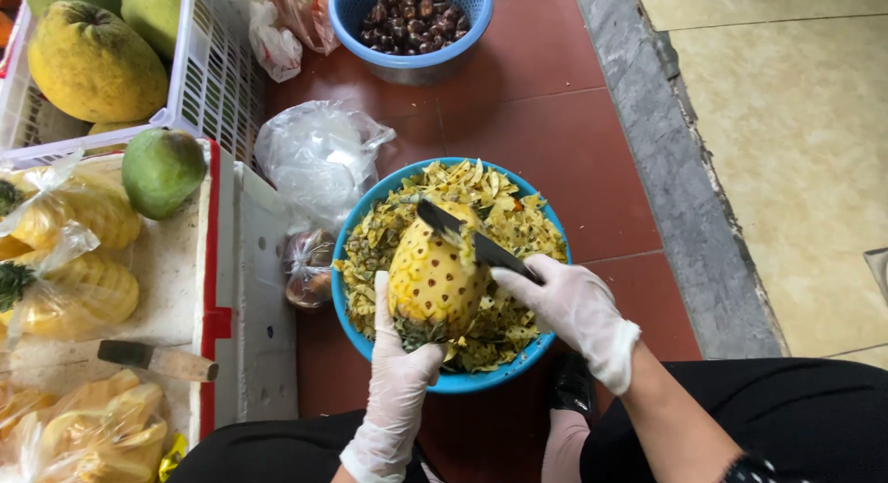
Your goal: Remove the eyes from a peeled pineapple using a knife in a spiral pattern
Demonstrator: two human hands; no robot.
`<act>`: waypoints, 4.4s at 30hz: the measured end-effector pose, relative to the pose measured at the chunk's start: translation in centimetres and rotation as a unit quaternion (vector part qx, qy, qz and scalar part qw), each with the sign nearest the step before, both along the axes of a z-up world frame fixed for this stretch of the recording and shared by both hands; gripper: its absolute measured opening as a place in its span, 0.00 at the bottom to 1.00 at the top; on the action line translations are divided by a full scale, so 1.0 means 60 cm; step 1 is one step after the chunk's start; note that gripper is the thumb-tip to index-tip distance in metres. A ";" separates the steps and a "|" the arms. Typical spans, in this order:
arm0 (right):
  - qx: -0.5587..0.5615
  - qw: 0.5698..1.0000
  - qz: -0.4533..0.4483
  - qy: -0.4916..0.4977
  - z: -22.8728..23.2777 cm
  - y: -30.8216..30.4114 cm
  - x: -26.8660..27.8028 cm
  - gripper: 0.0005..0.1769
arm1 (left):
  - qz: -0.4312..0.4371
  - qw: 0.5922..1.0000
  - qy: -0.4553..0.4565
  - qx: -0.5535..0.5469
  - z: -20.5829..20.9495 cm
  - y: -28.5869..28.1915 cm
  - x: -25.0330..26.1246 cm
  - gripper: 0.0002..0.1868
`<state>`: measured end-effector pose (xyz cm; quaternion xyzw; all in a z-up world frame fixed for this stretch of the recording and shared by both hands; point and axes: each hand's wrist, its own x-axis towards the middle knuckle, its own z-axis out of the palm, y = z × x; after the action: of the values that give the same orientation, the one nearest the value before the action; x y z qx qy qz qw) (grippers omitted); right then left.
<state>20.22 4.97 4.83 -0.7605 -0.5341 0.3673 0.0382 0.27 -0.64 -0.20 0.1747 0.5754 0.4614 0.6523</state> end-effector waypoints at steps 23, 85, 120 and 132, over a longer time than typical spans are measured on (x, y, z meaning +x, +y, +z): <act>-0.074 0.993 0.064 -0.071 -0.063 -0.071 0.008 0.37 | 0.021 0.998 0.046 -0.026 -0.002 -0.006 -0.034 0.66; -0.023 0.980 0.105 -0.165 -0.080 -0.087 0.002 0.41 | 0.001 1.000 0.008 -0.014 -0.022 0.009 -0.022 0.67; -0.113 0.990 0.063 -0.052 -0.040 -0.071 -0.009 0.33 | -0.184 0.909 0.364 -0.084 0.013 0.033 -0.027 0.67; 0.035 0.980 0.148 -0.127 -0.098 -0.035 -0.045 0.38 | -0.171 0.887 0.426 -0.057 -0.021 0.035 -0.033 0.63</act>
<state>17.50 2.89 -1.05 -0.7115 -0.6538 0.2509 -0.0582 -1.68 1.48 -1.47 0.4130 0.7841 0.1906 0.4224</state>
